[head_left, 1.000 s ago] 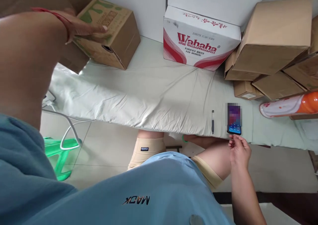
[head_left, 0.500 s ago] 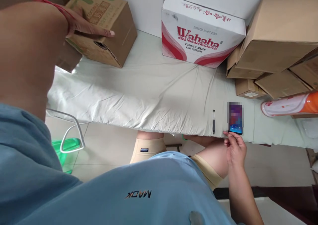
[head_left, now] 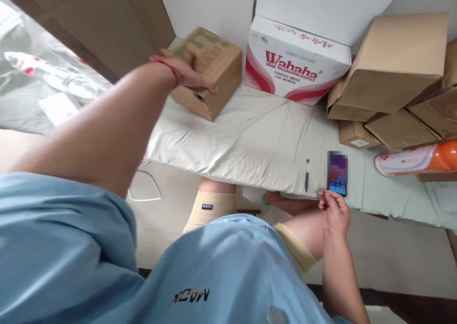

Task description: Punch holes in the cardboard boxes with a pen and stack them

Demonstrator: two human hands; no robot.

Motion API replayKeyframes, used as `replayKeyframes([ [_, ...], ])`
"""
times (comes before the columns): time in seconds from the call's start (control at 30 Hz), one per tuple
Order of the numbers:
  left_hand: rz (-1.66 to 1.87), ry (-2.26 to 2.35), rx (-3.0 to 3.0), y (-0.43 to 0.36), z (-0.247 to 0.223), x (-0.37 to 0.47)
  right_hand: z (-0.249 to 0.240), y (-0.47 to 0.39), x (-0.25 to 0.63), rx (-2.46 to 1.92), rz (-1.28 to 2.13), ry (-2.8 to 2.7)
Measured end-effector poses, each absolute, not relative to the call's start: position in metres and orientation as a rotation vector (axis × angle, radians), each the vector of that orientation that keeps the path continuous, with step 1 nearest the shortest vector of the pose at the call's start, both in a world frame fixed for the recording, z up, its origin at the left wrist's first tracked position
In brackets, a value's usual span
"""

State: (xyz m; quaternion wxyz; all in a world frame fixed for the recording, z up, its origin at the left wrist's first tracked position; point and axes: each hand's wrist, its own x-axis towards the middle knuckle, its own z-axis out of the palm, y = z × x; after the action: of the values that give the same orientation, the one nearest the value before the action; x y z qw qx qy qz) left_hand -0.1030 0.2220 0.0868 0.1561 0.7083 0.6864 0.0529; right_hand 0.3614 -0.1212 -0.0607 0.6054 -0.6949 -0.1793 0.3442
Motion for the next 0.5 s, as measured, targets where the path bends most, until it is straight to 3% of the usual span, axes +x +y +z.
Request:
replayKeyframes([
  [0.1,-0.080,1.976,1.900,0.168,0.095,-0.060,-0.058,-0.117,0.353,-1.589,0.823,-0.432],
  [0.3,-0.180,1.655,2.140,0.078,0.090,-0.015,-0.047,-0.110,0.337,-1.580,0.869,-0.461],
  [0.4,0.063,1.281,2.295,0.050,0.070,-0.030,-0.040,-0.106,0.336,-1.585,0.879,-0.485],
  [0.5,0.553,1.091,2.225,0.023,0.043,-0.054,-0.033,-0.096,0.334,-1.591,0.885,-0.540],
])
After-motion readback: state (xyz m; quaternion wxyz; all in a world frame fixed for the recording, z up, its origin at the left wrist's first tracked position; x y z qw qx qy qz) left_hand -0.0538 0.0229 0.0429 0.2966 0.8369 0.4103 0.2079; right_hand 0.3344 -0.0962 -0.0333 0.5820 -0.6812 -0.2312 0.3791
